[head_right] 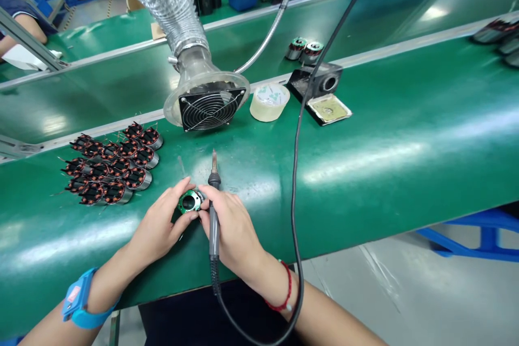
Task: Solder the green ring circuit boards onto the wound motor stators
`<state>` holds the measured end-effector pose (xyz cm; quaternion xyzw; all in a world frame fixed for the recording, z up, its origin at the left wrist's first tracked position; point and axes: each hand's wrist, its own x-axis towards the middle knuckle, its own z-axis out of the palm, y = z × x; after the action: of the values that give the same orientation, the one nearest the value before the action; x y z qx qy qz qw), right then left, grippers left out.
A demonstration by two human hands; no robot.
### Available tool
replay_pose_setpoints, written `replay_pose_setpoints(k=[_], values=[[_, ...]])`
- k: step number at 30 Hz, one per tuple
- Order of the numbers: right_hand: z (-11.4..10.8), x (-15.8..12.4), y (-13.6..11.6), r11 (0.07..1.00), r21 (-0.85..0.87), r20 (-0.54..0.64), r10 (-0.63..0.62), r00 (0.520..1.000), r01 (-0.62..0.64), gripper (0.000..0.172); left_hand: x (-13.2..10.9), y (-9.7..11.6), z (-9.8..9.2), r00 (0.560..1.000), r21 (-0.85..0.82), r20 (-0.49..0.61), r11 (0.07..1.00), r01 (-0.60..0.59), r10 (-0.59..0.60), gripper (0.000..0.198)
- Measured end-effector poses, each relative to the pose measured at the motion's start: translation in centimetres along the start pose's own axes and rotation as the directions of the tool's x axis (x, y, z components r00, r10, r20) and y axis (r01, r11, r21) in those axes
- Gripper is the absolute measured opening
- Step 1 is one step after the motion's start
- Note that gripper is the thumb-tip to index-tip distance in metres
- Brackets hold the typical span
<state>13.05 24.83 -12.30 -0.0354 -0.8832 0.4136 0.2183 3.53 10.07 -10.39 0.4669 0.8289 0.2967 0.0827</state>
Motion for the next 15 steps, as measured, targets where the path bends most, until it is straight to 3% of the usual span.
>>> replay_pose_setpoints(k=[4, 6, 9, 13, 15], values=[[-1.3, 1.6, -0.4, 0.996, -0.066, 0.157, -0.045, 0.987, 0.056, 0.055, -0.3, -0.9, -0.6, 0.996, -0.061, 0.084, 0.997, 0.048, -0.042, 0.091], [-1.6, 2.4, -0.7, 0.993, -0.014, 0.264, -0.108, 0.958, 0.116, 0.059, -0.5, -1.3, -1.3, 0.990, -0.008, 0.132, 0.999, 0.051, -0.050, 0.095], [-1.5, 3.4, -0.8, 0.986, 0.032, 0.336, -0.165, 0.927, 0.164, 0.053, -0.7, -1.7, -2.9, 0.982, 0.060, 0.174, 0.996, 0.063, -0.073, 0.073], [-0.4, 3.4, -0.5, 0.989, -0.090, 0.208, -0.101, 0.973, 0.121, 0.041, -0.4, -1.8, -4.5, 0.970, 0.067, 0.220, 0.994, 0.085, -0.098, 0.010], [0.2, 3.1, -0.4, 0.984, -0.146, 0.136, -0.078, 0.988, 0.098, 0.044, -0.2, -1.6, -4.5, 0.975, -0.042, 0.189, 0.991, 0.130, -0.120, 0.013]])
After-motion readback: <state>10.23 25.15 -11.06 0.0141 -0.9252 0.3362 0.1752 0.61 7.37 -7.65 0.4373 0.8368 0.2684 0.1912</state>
